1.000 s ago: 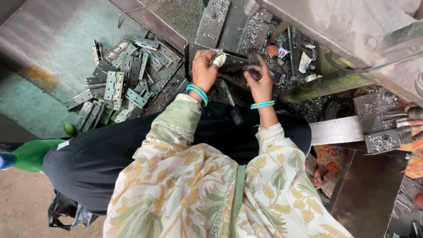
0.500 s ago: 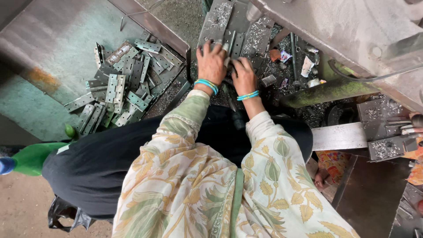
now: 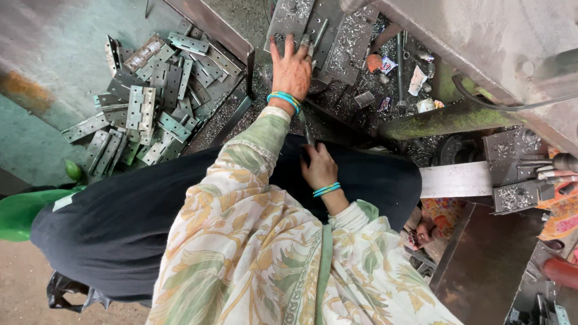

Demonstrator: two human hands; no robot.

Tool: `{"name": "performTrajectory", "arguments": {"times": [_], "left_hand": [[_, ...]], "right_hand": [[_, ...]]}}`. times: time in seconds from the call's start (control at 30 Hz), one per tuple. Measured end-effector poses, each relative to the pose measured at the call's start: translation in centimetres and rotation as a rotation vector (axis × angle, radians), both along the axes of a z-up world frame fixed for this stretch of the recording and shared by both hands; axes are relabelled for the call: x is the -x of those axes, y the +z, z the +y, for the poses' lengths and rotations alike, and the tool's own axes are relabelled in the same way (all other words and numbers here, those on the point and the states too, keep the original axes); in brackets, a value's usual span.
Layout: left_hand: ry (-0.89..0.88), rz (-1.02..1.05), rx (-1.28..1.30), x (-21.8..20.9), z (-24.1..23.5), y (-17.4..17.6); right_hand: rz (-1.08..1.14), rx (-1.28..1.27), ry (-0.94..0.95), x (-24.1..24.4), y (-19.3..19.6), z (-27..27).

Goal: The person picks up metal plates and positions them inside a manual press machine one by one. They operate the machine lever by hand to punch the metal before placing the finished parts into a pile on the floor.

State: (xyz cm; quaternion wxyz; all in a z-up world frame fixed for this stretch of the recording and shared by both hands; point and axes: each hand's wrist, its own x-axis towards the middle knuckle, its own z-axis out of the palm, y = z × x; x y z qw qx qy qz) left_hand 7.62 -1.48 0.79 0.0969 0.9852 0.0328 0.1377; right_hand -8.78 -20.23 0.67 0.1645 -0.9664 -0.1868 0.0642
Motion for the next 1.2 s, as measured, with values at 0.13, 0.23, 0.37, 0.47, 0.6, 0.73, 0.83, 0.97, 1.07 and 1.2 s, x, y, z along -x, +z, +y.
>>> {"name": "performTrajectory", "arguments": {"times": [0.13,0.23,0.37,0.47,0.6,0.73,0.83,0.97,1.07,1.2], "left_hand": [[0.033,-0.205,-0.038,0.3,-0.3,-0.4],[0.008,-0.080,-0.044,0.8,-0.5,-0.7],[0.024,-0.019,-0.076,0.5,-1.4,-0.9],[0.024,-0.001,-0.066,-0.2,-1.2,-1.0],[0.024,-0.139,0.037,-0.2,-0.9,-2.0],[0.006,-0.079,0.036,-0.3,-0.3,-2.0],[0.054,-0.215,-0.004,-1.4,-0.5,-1.6],[-0.008,0.005,0.041,-2.8,-0.2,-0.3],[0.009,-0.086,0.032,-2.9,-0.4,-0.9],[0.015,-0.173,0.000,-2.8,0.3,-2.3]], "right_hand": [[0.079,0.061,0.030,-1.4,1.9,-0.8],[0.081,0.087,0.071,-2.7,4.4,-0.1],[0.037,0.121,0.094,-4.1,4.5,0.2],[0.115,0.160,0.020,-2.2,1.1,-0.3],[0.009,-0.067,0.010,0.9,-3.7,-1.1],[0.056,0.003,0.003,-1.0,-2.2,-1.3],[0.031,0.012,0.060,-3.5,0.4,-1.4],[-0.020,0.035,0.054,-3.6,-0.1,-1.3],[0.054,-0.077,0.017,0.1,-3.5,-0.6],[0.081,-0.104,-0.015,0.4,-3.9,-0.8]]}}
